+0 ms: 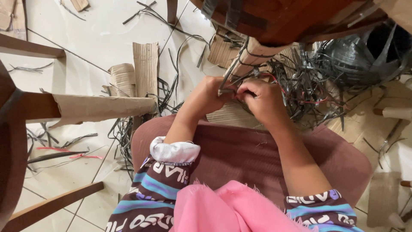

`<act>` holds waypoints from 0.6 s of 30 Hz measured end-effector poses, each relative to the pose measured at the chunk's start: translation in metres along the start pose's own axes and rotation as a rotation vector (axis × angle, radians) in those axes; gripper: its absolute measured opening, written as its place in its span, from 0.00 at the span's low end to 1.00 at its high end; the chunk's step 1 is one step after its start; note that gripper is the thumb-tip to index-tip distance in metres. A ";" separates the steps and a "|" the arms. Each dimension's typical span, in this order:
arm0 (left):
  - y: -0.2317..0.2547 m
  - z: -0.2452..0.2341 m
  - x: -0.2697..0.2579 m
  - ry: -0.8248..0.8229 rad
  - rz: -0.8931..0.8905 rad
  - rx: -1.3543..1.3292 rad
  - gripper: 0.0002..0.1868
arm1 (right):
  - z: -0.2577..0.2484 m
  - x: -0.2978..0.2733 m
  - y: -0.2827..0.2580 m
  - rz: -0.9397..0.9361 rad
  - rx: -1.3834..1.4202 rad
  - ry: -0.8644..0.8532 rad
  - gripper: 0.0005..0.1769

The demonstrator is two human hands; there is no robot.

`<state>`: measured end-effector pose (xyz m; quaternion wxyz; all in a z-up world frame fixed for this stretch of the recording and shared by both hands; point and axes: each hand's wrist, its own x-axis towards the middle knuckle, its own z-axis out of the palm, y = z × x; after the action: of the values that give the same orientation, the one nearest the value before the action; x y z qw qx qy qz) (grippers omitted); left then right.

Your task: Wrapping a wooden chair leg with dark synthetic strips for repair or decoration

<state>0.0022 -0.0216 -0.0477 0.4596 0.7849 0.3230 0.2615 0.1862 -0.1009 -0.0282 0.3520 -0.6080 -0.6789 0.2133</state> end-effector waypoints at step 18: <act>-0.021 0.026 -0.001 0.322 -0.199 0.060 0.05 | 0.048 -0.017 0.023 -0.239 -0.315 0.289 0.08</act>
<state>0.0141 -0.0290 -0.0780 0.4021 0.7103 0.4761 0.3272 0.1670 -0.1070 -0.0803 0.3692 -0.5949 -0.7134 -0.0274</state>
